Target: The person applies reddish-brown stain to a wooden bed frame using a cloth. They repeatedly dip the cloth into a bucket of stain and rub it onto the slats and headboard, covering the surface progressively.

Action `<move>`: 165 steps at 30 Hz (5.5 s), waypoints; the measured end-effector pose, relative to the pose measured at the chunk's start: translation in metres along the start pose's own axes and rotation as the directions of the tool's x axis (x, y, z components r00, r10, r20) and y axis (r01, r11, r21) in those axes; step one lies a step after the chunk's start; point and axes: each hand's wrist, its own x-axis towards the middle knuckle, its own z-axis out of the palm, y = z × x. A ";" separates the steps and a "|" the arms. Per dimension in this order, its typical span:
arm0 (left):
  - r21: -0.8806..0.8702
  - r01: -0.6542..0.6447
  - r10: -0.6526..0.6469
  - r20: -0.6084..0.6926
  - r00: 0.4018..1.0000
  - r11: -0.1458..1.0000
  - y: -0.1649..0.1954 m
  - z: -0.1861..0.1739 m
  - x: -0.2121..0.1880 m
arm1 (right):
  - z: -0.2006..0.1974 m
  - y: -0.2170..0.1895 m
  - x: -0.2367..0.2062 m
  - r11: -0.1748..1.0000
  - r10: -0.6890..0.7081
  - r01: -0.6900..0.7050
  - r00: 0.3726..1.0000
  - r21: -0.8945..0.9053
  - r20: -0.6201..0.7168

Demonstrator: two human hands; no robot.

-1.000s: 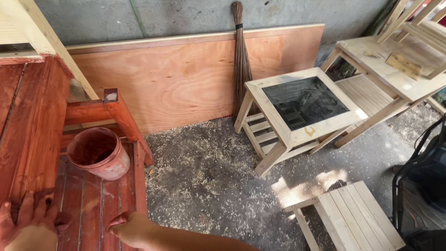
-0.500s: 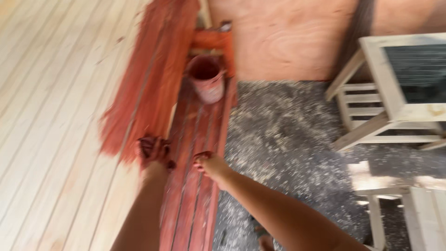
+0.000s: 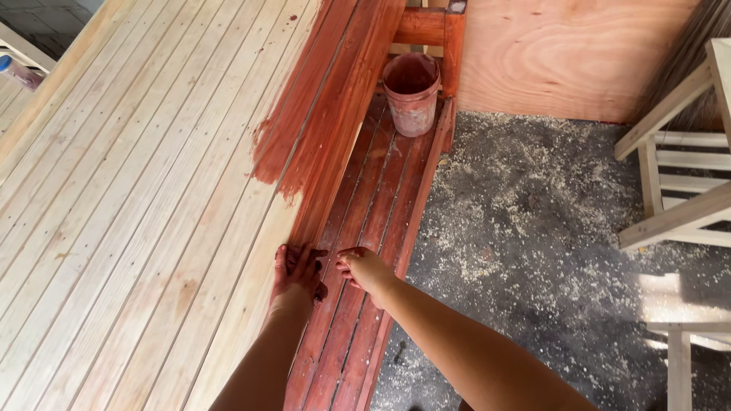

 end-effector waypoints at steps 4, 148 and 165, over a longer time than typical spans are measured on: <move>-0.001 -0.001 0.001 -0.060 0.998 1.000 -0.005 -0.012 0.039 | -0.027 -0.016 0.012 1.000 -0.017 0.018 0.999 0.016 -0.045; -0.974 -0.011 -0.693 -0.170 0.700 0.228 -0.239 -0.262 0.763 | -0.312 -0.530 0.420 0.488 -0.844 0.810 0.533 -0.324 0.060; -0.797 0.284 -0.709 -0.238 0.664 0.533 -0.419 -0.205 0.763 | -0.330 -0.516 0.448 0.645 -0.737 0.715 0.675 -0.270 0.028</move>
